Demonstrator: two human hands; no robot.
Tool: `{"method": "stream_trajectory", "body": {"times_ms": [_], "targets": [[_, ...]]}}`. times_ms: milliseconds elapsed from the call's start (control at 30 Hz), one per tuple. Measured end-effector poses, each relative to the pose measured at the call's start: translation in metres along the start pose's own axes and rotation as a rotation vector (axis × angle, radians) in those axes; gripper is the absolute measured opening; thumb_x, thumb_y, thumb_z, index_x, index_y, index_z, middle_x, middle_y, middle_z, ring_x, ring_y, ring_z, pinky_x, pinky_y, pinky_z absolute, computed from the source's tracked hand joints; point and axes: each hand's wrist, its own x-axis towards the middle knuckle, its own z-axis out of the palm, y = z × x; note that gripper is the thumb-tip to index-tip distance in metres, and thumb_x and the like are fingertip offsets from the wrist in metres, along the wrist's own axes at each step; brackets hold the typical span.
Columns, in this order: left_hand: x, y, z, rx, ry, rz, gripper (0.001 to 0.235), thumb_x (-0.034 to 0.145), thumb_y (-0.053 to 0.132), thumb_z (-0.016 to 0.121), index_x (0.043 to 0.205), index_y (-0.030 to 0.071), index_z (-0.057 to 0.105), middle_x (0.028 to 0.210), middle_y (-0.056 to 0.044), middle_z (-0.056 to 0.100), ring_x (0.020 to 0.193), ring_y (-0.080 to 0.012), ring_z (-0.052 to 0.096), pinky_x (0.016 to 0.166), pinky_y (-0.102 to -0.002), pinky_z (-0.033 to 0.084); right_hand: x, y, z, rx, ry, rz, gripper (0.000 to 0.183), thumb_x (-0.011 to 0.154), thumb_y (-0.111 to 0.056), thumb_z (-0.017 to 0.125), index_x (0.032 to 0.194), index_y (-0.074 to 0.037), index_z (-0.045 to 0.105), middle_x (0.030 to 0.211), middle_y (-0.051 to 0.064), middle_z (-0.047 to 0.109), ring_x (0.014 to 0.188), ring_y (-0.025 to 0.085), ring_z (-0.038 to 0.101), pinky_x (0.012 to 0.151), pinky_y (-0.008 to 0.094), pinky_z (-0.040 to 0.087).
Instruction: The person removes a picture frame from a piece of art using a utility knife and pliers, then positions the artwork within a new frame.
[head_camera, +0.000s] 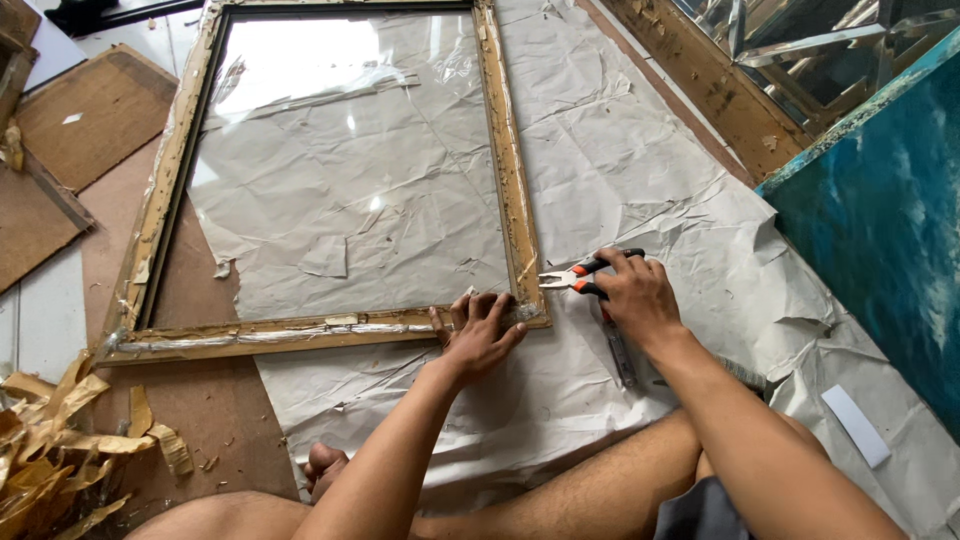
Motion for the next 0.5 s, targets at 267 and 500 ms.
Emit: {"method": "stream_trajectory", "body": {"times_ms": [267, 500], "targets": [[0.013, -0.012, 0.012, 0.043, 0.005, -0.009, 0.071, 0.101, 0.071, 0.032, 0.161, 0.033, 0.025, 0.162, -0.006, 0.025, 0.156, -0.0367, 0.005, 0.116, -0.075, -0.014, -0.002, -0.006, 0.001, 0.039, -0.049, -0.039, 0.015, 0.076, -0.027, 0.078, 0.089, -0.025, 0.071, 0.119, -0.010, 0.058, 0.116, 0.024, 0.056, 0.092, 0.044, 0.049], [0.016, -0.015, 0.016, 0.060, 0.001, -0.021, 0.069, 0.101, 0.071, 0.029, 0.160, 0.035, 0.025, 0.162, -0.004, 0.026, 0.156, -0.0344, 0.006, 0.116, -0.074, -0.016, -0.001, 0.013, 0.016, 0.118, -0.195, 0.183, 0.018, 0.082, -0.034, 0.075, 0.099, -0.029, 0.073, 0.121, -0.007, 0.065, 0.115, 0.024, 0.063, 0.090, 0.046, 0.054]]}}
